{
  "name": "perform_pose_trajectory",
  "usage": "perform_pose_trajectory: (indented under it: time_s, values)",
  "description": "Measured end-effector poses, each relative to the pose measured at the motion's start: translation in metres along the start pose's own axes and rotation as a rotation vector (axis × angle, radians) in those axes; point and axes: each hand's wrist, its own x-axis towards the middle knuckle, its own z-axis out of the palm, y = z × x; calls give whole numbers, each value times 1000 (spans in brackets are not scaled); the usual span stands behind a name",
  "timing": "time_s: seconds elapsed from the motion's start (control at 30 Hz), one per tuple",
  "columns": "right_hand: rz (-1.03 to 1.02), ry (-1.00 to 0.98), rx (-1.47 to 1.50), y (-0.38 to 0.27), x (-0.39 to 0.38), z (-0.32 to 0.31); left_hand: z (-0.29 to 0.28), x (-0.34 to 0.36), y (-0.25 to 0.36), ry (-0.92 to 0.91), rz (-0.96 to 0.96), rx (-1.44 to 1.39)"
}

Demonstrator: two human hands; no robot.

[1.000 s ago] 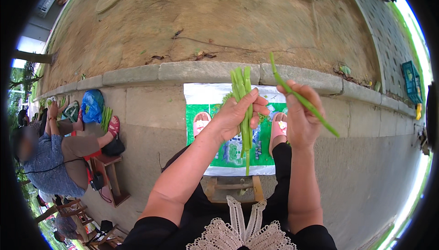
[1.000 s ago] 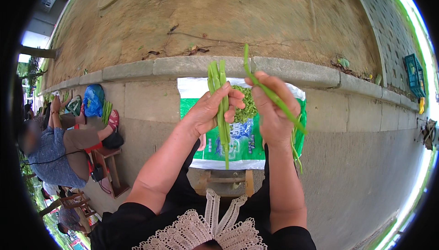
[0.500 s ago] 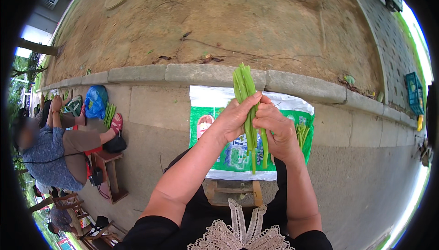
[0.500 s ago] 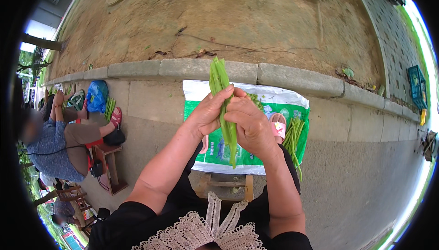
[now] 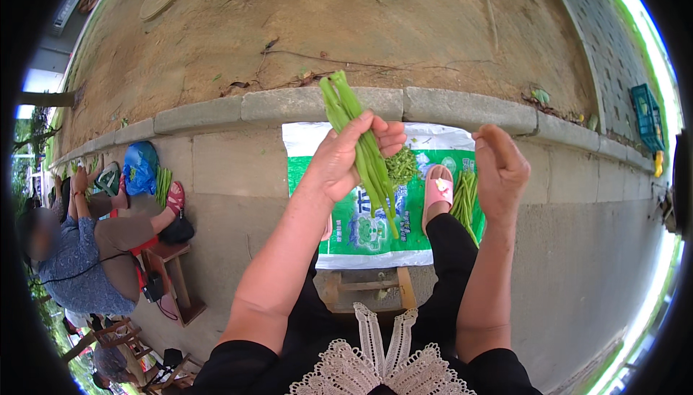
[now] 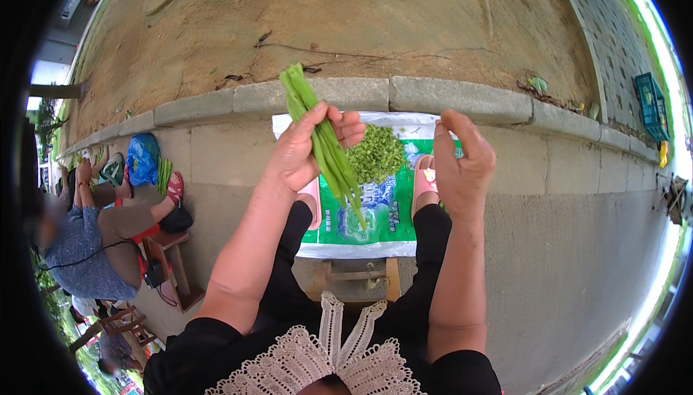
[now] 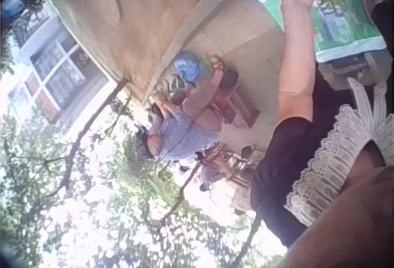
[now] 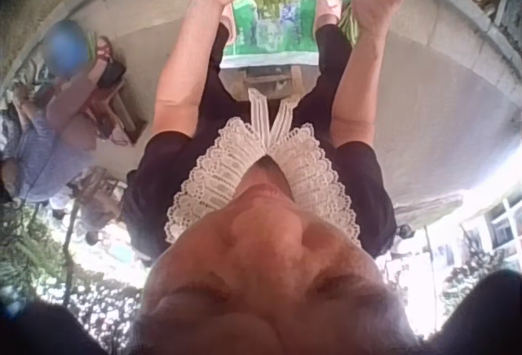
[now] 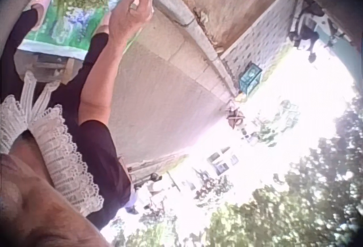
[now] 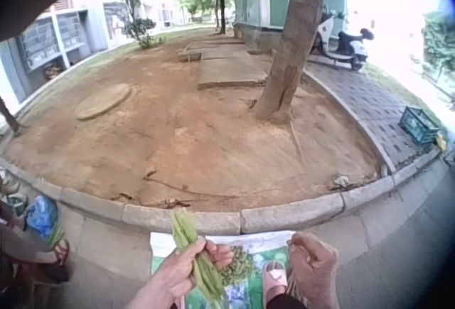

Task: The person picks and cleans green vegetables by hand. They hold a bunch of stalks and remove smaller pieces, placing them onto a white bag spread across their lap.

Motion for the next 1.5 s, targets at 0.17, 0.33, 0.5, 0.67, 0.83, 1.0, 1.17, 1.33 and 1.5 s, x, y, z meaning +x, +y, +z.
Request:
perform_pose_trajectory:
  time_s: [0.17, 0.33, 0.5, 0.67, 0.83, 1.0, 1.17, 1.33, 1.5]
  values:
    - [223, 132, 253, 46, 8, -49, 5, 1, 2, 62, -3, -74]
    - [422, 221, 320, 145, -13, -92, -2, 8, 1, 78, 15, -139]
    - [820, 135, 108, 280, -103, -97, -14, 4, 4, 220, 30, -176]
    - [830, -99, -382, 340, -168, -70, -9, 8, -2, 317, 20, -30]
    - [768, -169, -659, 353, -173, -49, -4, 26, -16, 473, -59, 257]
    - [676, -183, -809, 368, -176, -40, -18, 56, -45, 324, -107, 242]
    - [764, -216, -763, 377, -187, -38, -34, 75, -85, 289, -228, 247]
    - [770, -161, -549, 378, -187, -65, -45, 83, -100, 279, -284, 265]
    - [958, -88, -170, 347, -162, -96, -53, 83, -97, 313, -253, 230]
